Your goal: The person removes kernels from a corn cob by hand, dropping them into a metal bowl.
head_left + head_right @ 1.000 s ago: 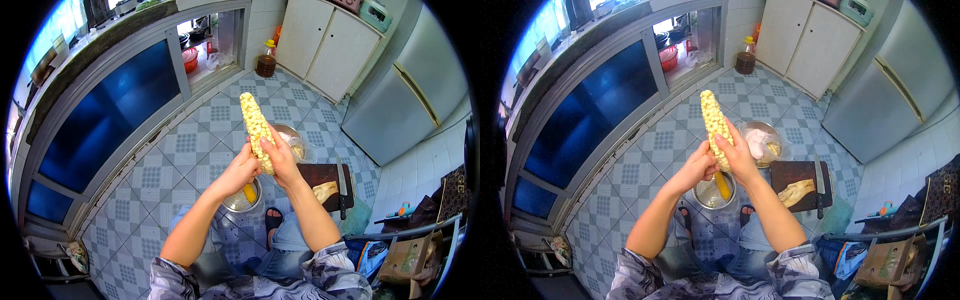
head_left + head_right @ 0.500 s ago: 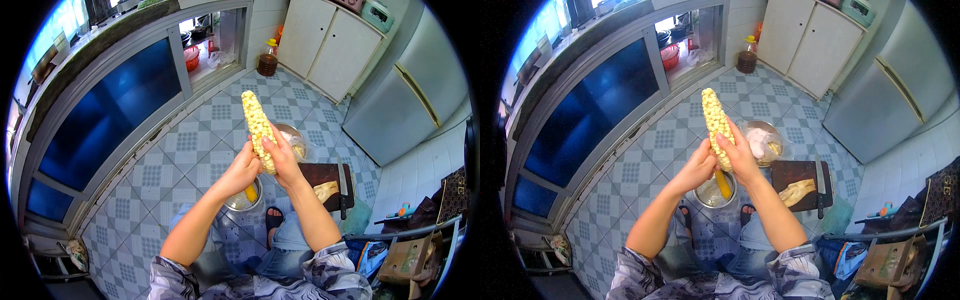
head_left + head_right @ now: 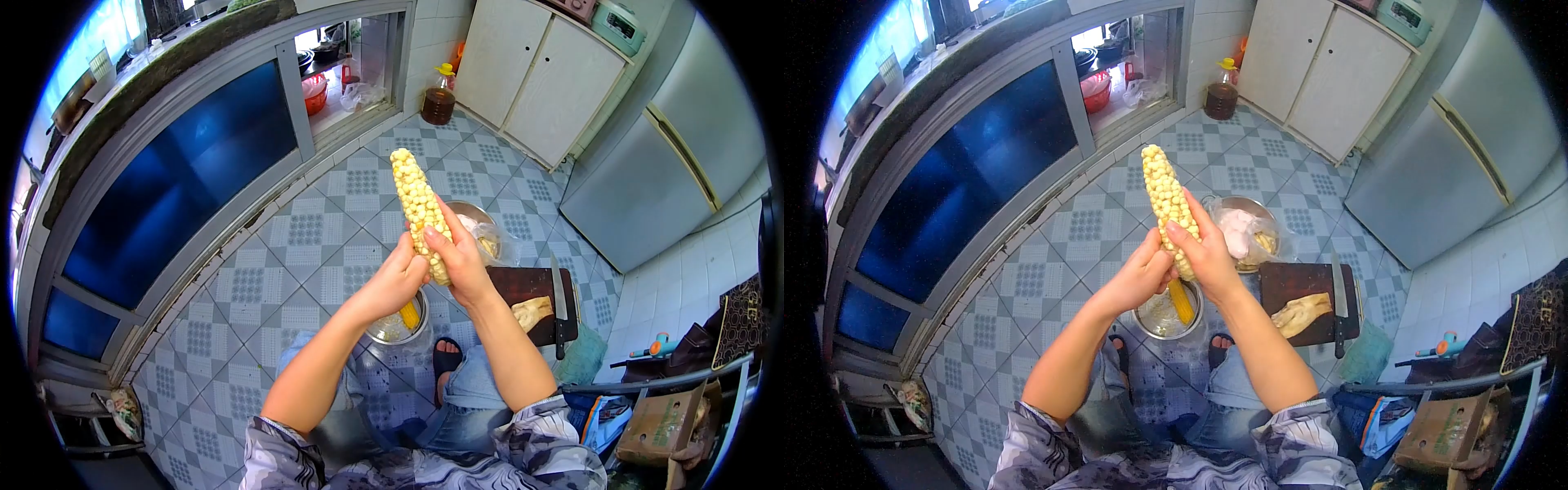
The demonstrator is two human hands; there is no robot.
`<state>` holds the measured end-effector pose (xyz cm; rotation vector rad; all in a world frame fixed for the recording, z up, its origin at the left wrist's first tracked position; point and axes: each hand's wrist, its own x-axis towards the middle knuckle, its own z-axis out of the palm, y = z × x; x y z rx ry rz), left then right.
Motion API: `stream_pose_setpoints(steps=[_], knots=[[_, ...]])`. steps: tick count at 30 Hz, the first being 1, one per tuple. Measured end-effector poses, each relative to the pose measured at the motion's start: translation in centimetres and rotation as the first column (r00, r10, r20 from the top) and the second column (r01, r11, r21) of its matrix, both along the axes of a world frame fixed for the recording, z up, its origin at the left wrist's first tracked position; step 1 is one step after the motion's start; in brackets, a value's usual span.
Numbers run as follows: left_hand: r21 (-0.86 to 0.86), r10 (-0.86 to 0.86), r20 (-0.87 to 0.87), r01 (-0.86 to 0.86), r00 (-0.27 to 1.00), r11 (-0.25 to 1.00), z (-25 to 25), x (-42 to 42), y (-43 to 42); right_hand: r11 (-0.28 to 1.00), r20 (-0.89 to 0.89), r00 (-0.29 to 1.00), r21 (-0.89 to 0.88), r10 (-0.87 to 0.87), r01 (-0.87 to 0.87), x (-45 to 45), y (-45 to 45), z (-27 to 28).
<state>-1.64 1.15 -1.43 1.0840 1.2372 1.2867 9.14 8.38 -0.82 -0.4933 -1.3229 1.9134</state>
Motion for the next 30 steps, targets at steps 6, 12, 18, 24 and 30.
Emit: stream_pose_setpoints(steps=[6, 12, 18, 24, 30], knots=[[-0.113, -0.062, 0.245, 0.092, 0.968, 0.989, 0.3, -0.7, 0.2, 0.997, -0.011, 1.000, -0.073, 0.015, -0.016, 0.0, 0.1, 0.0], [-0.182, -0.058, 0.264, 0.109, 0.963, 0.977, 0.3, -0.5, 0.1, 1.000, 0.043, 0.999, 0.027, 0.014, -0.016, 0.1, 0.2, -0.6], [-0.156, -0.033, 0.115, 0.051, 0.993, 0.986, 0.1, -0.2, 0.0, 0.996, 0.073, 0.997, 0.087, 0.014, -0.020, 0.2, 0.2, -0.7], [-0.184, -0.002, 0.173, 0.035, 0.985, 0.982, 0.5, -0.2, 0.0, 0.999, 0.088, 0.996, 0.047, 0.002, -0.006, -0.2, 0.4, -1.5], [-0.193, -0.041, 0.308, 0.105, 0.951, 0.976, -0.2, -0.7, 0.1, 1.000, 0.100, 0.995, 0.015, -0.001, 0.000, -0.1, 0.3, -1.2]])
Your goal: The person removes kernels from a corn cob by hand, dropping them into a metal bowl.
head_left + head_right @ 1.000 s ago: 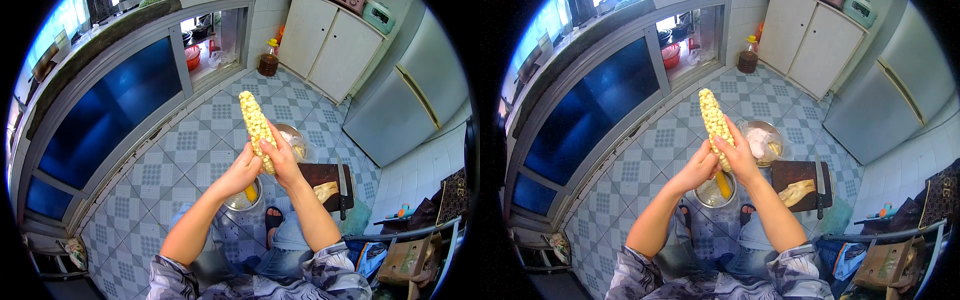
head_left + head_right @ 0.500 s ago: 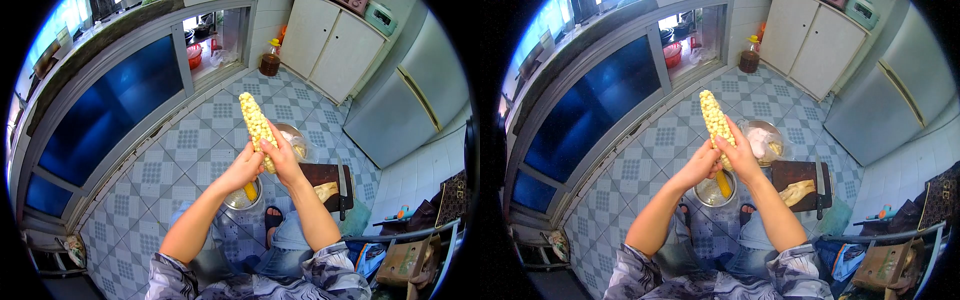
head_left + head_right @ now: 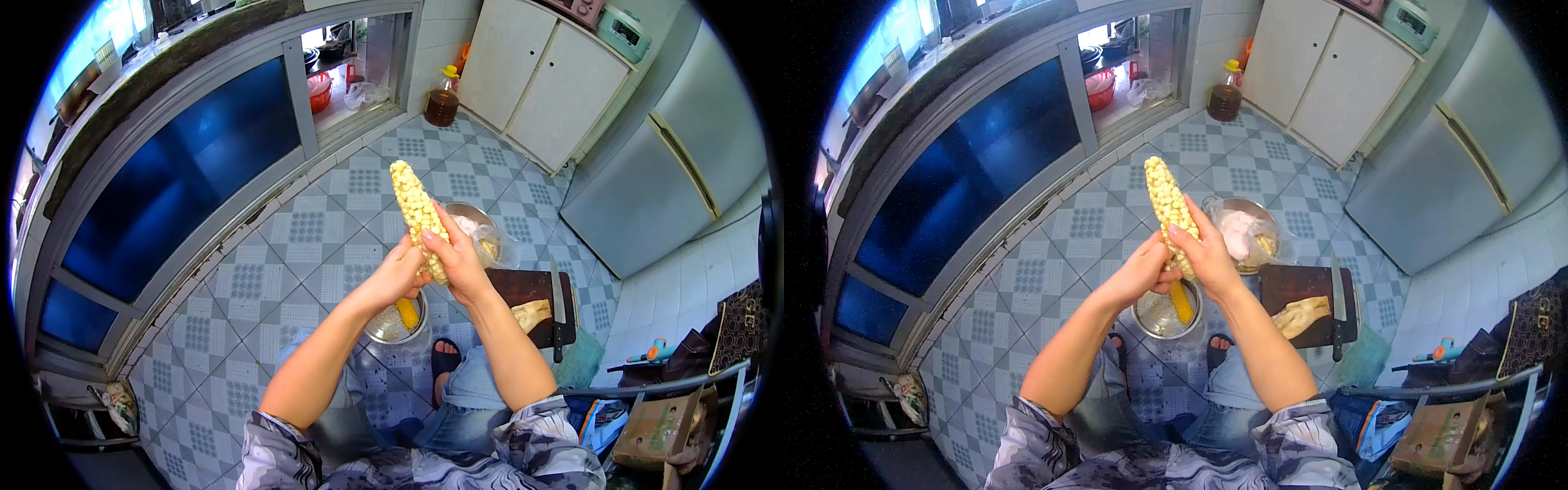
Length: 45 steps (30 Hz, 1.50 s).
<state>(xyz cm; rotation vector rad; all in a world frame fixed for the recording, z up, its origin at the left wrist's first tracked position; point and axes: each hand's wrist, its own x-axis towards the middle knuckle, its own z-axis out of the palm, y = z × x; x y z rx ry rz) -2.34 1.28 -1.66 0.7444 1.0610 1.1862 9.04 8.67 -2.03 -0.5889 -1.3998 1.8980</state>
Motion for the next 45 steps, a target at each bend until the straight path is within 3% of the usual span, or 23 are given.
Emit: stream_pose_setpoints(steps=[2, 4, 7, 13, 20, 22, 32, 41, 43, 45], knots=[[0.009, 0.000, 0.018, 0.000, 1.000, 1.000, -0.3, -0.2, 0.1, 1.000, 0.003, 1.000, 0.002, 0.000, 0.000, 0.0, 0.1, 0.0], [-0.006, -0.057, 0.082, 0.057, 0.995, 0.998, -0.5, -0.6, 0.2, 0.994, -0.035, 0.999, -0.104, 0.027, -0.030, 0.1, 0.3, -0.1], [-0.046, -0.015, 0.115, 0.020, 0.993, 0.999, -0.2, -0.3, 0.3, 0.998, -0.009, 1.000, -0.055, 0.010, -0.011, 0.2, 0.2, -0.1], [-0.030, -0.012, 0.008, 0.013, 1.000, 0.999, 0.1, 0.0, 0.2, 0.999, -0.035, 0.999, -0.038, 0.001, -0.003, 0.1, 0.3, -0.3], [-0.005, -0.053, 0.069, 0.053, 0.996, 0.999, 0.7, -0.2, 0.1, 0.997, -0.038, 0.999, -0.076, 0.008, -0.011, 0.2, 0.2, 0.0], [0.022, -0.072, -0.079, 0.074, 0.994, 0.997, 0.9, -0.2, 0.0, 0.998, -0.015, 1.000, -0.070, -0.001, 0.000, 0.3, 0.2, 0.1], [0.107, -0.099, -0.084, 0.108, 0.992, 0.988, 0.7, 0.2, -0.2, 0.996, -0.014, 1.000, -0.094, -0.008, 0.006, 0.6, -0.2, 1.1], [0.081, 0.049, -0.191, -0.034, 0.980, 0.996, -0.8, 1.3, 0.5, 0.999, 0.040, 0.998, 0.015, -0.041, 0.040, 0.5, -0.5, 1.5], [0.054, -0.018, 0.030, 0.017, 0.999, 0.998, -0.8, 0.9, 0.6, 0.990, 0.016, 0.999, -0.136, -0.047, 0.048, 0.6, -0.2, 1.5], [0.048, -0.048, 0.127, 0.042, 0.991, 0.998, -1.0, 0.5, 0.7, 0.990, 0.014, 0.999, -0.133, -0.049, 0.050, 0.6, 0.0, 1.2]])
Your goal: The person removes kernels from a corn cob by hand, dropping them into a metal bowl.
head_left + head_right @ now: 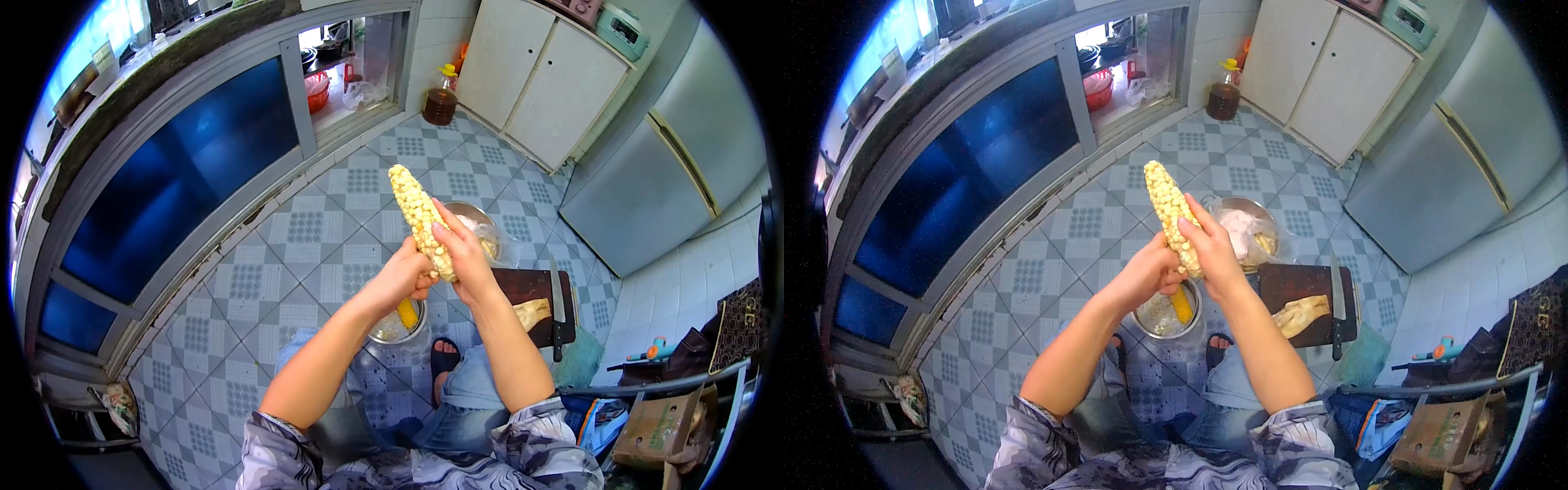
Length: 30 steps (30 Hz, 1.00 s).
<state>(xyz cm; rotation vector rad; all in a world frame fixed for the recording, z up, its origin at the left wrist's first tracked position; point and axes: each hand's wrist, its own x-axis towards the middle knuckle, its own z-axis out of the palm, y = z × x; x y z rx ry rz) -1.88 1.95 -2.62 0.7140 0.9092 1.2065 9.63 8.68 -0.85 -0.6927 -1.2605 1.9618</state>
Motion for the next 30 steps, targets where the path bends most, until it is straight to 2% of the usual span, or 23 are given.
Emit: stream_pose_setpoints(steps=[1, 2, 4, 11, 13, 14, 16, 23, 29, 30], knots=[[-0.009, -0.028, 0.099, 0.029, 0.995, 1.000, 0.0, -0.1, 0.0, 1.000, 0.000, 1.000, 0.001, 0.000, 0.000, 0.0, 0.0, -0.1], [-0.009, -0.028, 0.099, 0.029, 0.995, 1.000, 0.2, -0.1, 0.0, 1.000, 0.000, 1.000, 0.002, 0.000, 0.000, 0.0, 0.0, 0.0], [-0.065, 0.001, 0.077, 0.004, 0.997, 0.998, 0.9, 0.2, -0.1, 1.000, 0.008, 1.000, -0.016, 0.004, -0.004, 0.1, -0.1, 0.2], [-0.063, 0.018, 0.039, -0.015, 0.999, 0.998, 1.0, 0.5, -0.2, 1.000, 0.011, 1.000, 0.025, -0.011, 0.011, 0.0, -0.6, 0.7], [-0.031, -0.003, 0.011, 0.003, 1.000, 1.000, 0.9, 0.4, -0.2, 0.992, 0.088, 0.996, 0.128, -0.014, 0.002, -0.1, -0.7, 0.6], [-0.032, -0.002, 0.012, 0.003, 1.000, 0.999, 0.8, 0.4, -0.3, 0.992, 0.089, 0.996, 0.127, -0.013, 0.001, -0.2, -0.7, 0.5], [-0.043, 0.019, -0.015, -0.020, 1.000, 0.999, 0.7, 0.5, -0.3, 0.971, 0.111, 0.994, 0.240, -0.023, -0.005, -0.3, -0.7, 0.1], [-0.064, 0.025, 0.002, -0.025, 1.000, 0.998, -0.5, 0.4, 0.2, 0.984, 0.125, 0.992, 0.176, 0.007, -0.029, -0.5, -0.2, -1.0], [-0.060, 0.040, -0.046, -0.043, 0.998, 0.997, -0.2, 0.5, 0.1, 0.970, 0.166, 0.986, 0.245, -0.034, -0.008, -0.7, -0.6, -0.9], [-0.044, 0.031, -0.097, -0.035, 0.995, 0.998, -0.5, 0.4, 0.2, 0.963, 0.173, 0.983, 0.271, -0.059, 0.010, -0.8, -0.6, -1.1]])
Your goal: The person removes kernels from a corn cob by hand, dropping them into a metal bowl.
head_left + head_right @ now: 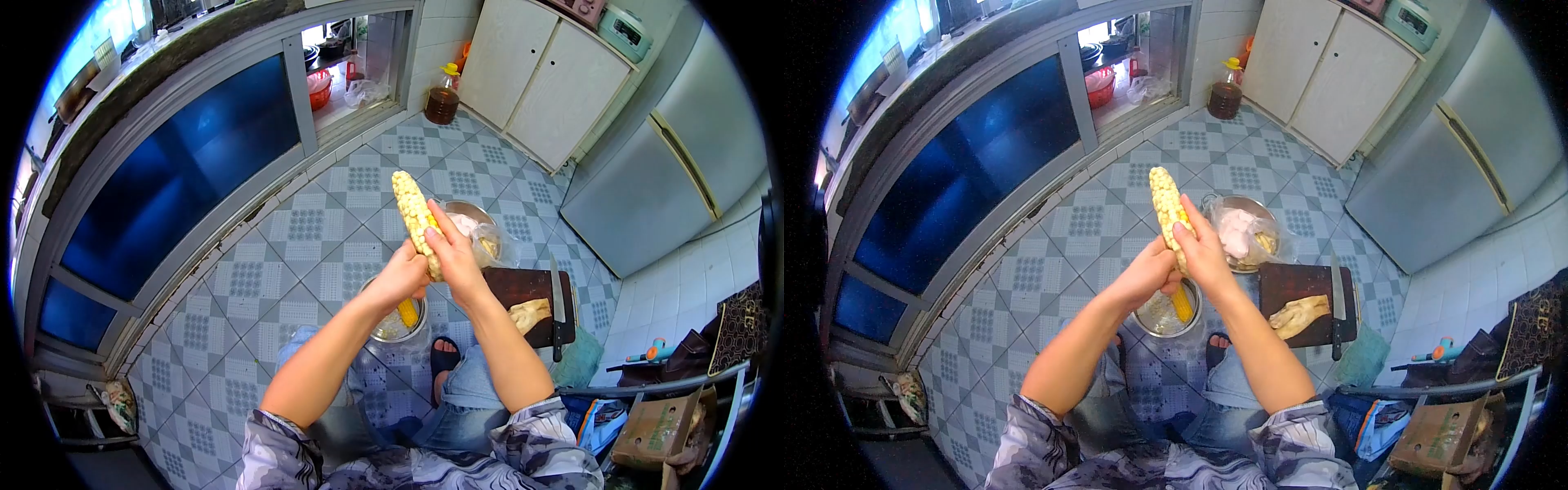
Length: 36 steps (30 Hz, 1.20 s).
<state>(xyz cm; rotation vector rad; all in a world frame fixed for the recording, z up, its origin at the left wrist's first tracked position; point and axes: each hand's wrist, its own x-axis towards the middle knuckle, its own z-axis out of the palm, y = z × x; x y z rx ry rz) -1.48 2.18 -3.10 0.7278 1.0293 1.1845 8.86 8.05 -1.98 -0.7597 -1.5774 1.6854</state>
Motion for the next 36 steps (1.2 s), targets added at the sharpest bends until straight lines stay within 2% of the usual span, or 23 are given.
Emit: stream_pose_setpoints(steps=[2, 4, 5, 7, 8, 11, 13, 14, 16, 17, 19, 23, 25, 26, 28, 29, 31, 32, 34, 36], knots=[[0.012, -0.011, -0.052, 0.012, 0.999, 1.000, -0.1, -0.2, 0.1, 0.999, 0.008, 1.000, 0.026, -0.022, 0.022, -0.2, -0.1, 0.0], [-0.013, -0.021, 0.097, 0.023, 0.995, 1.000, 0.2, -0.6, 0.1, 0.998, -0.046, 0.998, -0.061, -0.032, 0.029, -0.2, -0.1, 0.2], [-0.013, -0.023, 0.095, 0.024, 0.995, 1.000, 0.5, -0.7, 0.1, 0.998, -0.048, 0.998, -0.061, -0.034, 0.031, -0.1, 0.0, 0.3], [-0.011, -0.064, 0.267, 0.070, 0.962, 0.998, 1.2, -1.0, -0.1, 0.995, -0.069, 0.997, -0.102, -0.029, 0.022, 0.2, 0.2, 0.6], [-0.010, -0.065, 0.265, 0.071, 0.962, 0.997, 1.1, -1.0, 0.0, 0.995, -0.070, 0.997, -0.102, -0.030, 0.023, 0.3, 0.2, 0.7], [-0.005, -0.083, 0.189, 0.086, 0.978, 0.996, 0.8, -1.0, 0.1, 0.996, -0.092, 0.995, -0.090, -0.021, 0.013, 0.4, 0.1, 0.7], [0.038, -0.105, 0.034, 0.104, 0.994, 0.994, 0.7, -1.0, 0.0, 0.997, -0.061, 0.998, 0.065, -0.034, 0.038, 0.3, 0.1, 0.2], [0.038, -0.105, 0.034, 0.104, 0.994, 0.994, 0.8, -0.8, -0.1, 0.997, -0.061, 0.998, 0.065, -0.034, 0.038, 0.4, 0.2, -0.1], [0.045, -0.035, -0.207, 0.045, 0.978, 0.998, 0.9, -0.4, -0.2, 0.966, 0.064, 0.997, 0.258, -0.053, 0.035, 0.5, 0.3, -0.6], [0.045, -0.034, -0.206, 0.044, 0.978, 0.998, 0.8, -0.3, -0.1, 0.965, 0.065, 0.997, 0.258, -0.052, 0.033, 0.5, 0.2, -0.6], [0.059, 0.006, -0.274, 0.011, 0.962, 0.998, 0.4, -0.3, -0.1, 0.919, 0.107, 0.987, 0.387, -0.123, 0.073, 0.2, -0.1, -0.5], [0.141, 0.142, -0.348, -0.098, 0.927, 0.985, -0.1, 0.3, -0.4, 0.932, 0.100, 0.976, 0.329, -0.193, 0.150, -0.3, 0.6, -2.2], [0.245, 0.213, -0.360, -0.128, 0.908, 0.961, -0.1, 0.4, -0.5, 0.988, -0.047, 0.987, -0.030, -0.153, 0.152, -0.2, 0.6, -1.3], [0.245, 0.215, -0.360, -0.130, 0.908, 0.961, 0.1, 0.3, -0.6, 0.988, -0.047, 0.987, -0.030, -0.152, 0.150, -0.1, 0.4, -1.0], [0.051, 0.062, -0.096, -0.058, 0.993, 0.997, 0.9, -0.2, -0.5, 0.989, -0.072, 0.988, -0.070, -0.136, 0.131, 0.0, 0.2, -0.5], [0.052, 0.063, -0.096, -0.058, 0.993, 0.997, 1.1, -0.4, -0.5, 0.989, -0.072, 0.988, -0.069, -0.136, 0.131, 0.0, 0.2, -0.4], [-0.007, -0.005, 0.101, 0.006, 0.995, 1.000, 1.3, -0.6, -0.5, 0.991, -0.122, 0.985, -0.063, -0.121, 0.114, 0.1, 0.2, -0.3], [-0.007, -0.006, 0.099, 0.007, 0.995, 1.000, 1.4, -0.5, -0.5, 0.991, -0.123, 0.985, -0.063, -0.122, 0.115, 0.2, 0.2, -0.2], [0.019, 0.015, -0.024, -0.015, 1.000, 1.000, 1.5, -0.2, -0.5, 0.996, -0.079, 0.993, -0.005, -0.085, 0.085, 0.4, 0.0, 0.0], [0.024, 0.041, -0.023, -0.041, 0.999, 0.999, 1.5, 0.1, -0.6, 0.996, -0.067, 0.994, 0.042, -0.082, 0.085, 0.4, 0.0, -0.2]])
